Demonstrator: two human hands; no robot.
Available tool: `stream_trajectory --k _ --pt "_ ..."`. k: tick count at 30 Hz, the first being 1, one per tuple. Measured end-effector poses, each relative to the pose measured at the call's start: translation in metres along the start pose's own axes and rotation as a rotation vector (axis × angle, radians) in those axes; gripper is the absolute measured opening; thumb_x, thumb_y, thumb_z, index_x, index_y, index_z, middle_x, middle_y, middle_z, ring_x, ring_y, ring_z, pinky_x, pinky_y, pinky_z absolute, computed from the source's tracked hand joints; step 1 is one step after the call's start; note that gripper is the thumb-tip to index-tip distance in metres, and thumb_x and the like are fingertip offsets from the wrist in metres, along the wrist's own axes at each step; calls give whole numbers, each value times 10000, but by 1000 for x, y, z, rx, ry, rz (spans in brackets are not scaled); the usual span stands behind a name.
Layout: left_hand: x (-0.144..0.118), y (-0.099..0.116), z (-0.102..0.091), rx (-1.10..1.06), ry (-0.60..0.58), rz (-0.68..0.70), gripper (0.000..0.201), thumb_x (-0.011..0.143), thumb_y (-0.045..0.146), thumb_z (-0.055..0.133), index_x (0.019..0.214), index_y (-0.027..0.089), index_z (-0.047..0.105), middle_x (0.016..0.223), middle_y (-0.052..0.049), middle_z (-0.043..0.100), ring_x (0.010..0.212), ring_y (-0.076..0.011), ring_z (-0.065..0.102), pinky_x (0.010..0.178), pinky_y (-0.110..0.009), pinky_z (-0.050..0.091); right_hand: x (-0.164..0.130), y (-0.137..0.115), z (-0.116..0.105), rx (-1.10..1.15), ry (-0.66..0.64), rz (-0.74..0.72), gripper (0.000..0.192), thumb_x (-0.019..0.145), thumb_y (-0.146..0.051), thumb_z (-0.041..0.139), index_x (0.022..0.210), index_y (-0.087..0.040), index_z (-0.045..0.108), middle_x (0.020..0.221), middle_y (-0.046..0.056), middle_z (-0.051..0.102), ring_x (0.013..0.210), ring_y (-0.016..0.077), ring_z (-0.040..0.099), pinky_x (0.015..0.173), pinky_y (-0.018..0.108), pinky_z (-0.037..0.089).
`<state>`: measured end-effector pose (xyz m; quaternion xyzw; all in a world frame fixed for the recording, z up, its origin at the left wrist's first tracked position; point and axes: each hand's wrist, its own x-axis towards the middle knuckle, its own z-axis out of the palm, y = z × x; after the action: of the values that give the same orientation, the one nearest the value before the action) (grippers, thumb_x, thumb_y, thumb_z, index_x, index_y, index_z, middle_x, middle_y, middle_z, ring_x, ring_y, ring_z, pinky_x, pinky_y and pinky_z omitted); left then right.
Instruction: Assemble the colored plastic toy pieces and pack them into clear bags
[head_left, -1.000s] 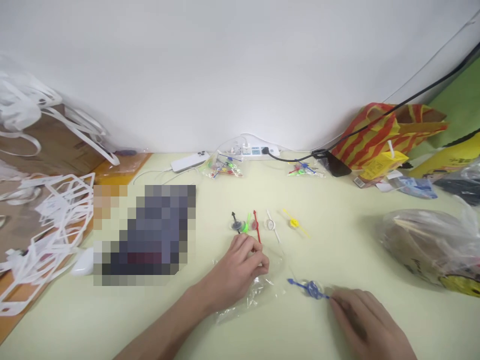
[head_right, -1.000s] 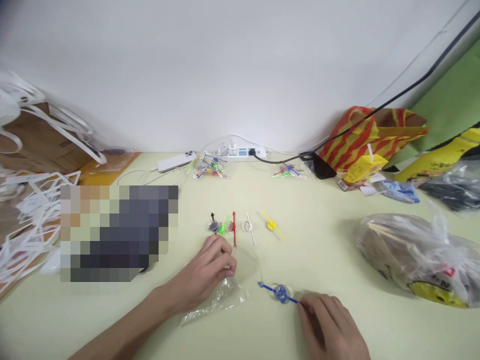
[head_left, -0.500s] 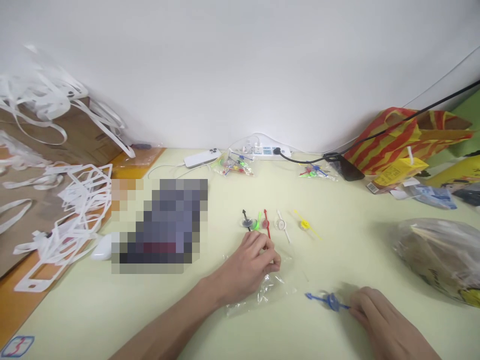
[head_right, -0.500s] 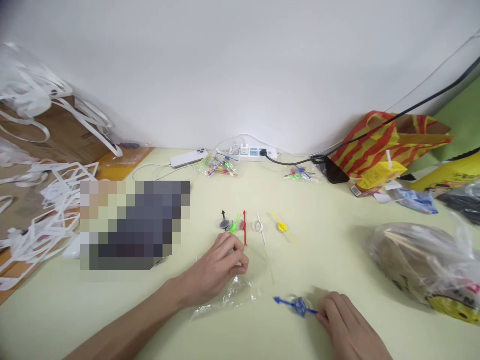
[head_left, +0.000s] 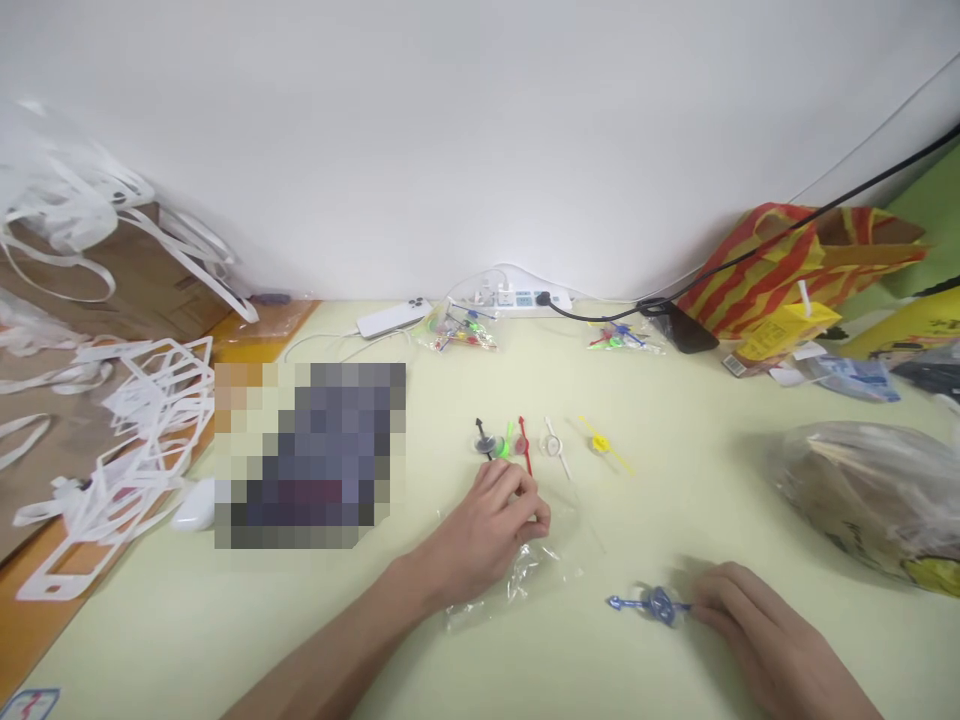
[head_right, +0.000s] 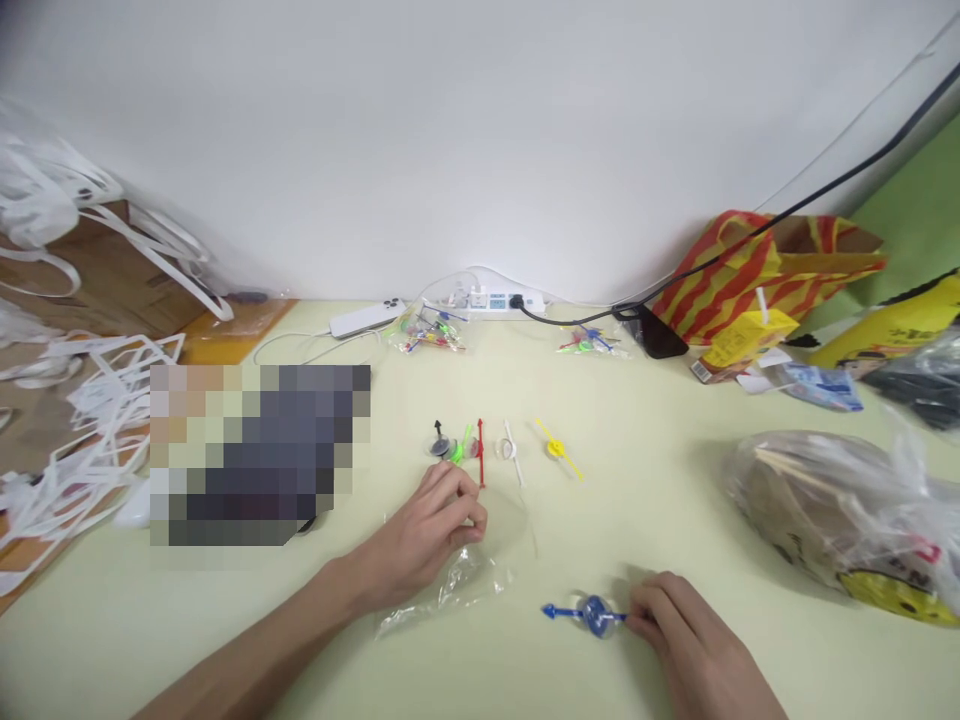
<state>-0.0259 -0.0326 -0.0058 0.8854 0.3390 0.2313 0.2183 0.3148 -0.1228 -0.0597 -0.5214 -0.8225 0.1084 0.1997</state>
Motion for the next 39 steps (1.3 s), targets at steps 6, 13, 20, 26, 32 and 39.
stream_trajectory --k 6,13,20,26,32,39 --pt "0 0 0 6 17 4 110 998 116 467 943 185 532 966 -53 487 950 -201 443 890 -363 434 -1 -2 0 4 27 53 308 998 -397 429 810 -257 628 797 46 679 677 199 675 569 251 562" --pt "0 -1 1 17 20 15 113 997 115 460 941 186 529 963 -54 493 935 -199 450 882 -358 439 -5 -7 -3 -5 59 148 285 988 -373 439 824 -268 646 816 28 711 688 200 696 592 259 574" --pt "0 0 0 9 31 20 102 1003 140 470 938 186 535 955 -55 501 948 -202 466 889 -362 442 6 4 -34 -87 165 165 270 947 -514 544 908 -284 682 901 8 751 712 202 728 619 259 559" --pt "0 3 -2 14 30 11 99 999 130 471 948 179 541 970 -60 492 948 -201 457 885 -360 444 81 -16 -54 -44 185 -75 181 994 -332 528 910 -276 678 850 7 740 724 183 700 676 290 500" --pt "-1 6 -3 41 66 23 117 1022 183 463 968 169 566 991 -71 510 941 -206 453 871 -369 442 150 -42 -40 -11 -24 -554 304 1020 -120 374 951 -215 654 868 46 691 722 165 586 669 310 417" --pt "-2 4 0 67 99 37 154 1035 223 448 948 165 561 994 -76 496 953 -211 449 886 -372 434 167 -58 -2 71 92 -657 253 1013 -112 447 828 -202 595 785 17 660 704 143 522 722 324 378"
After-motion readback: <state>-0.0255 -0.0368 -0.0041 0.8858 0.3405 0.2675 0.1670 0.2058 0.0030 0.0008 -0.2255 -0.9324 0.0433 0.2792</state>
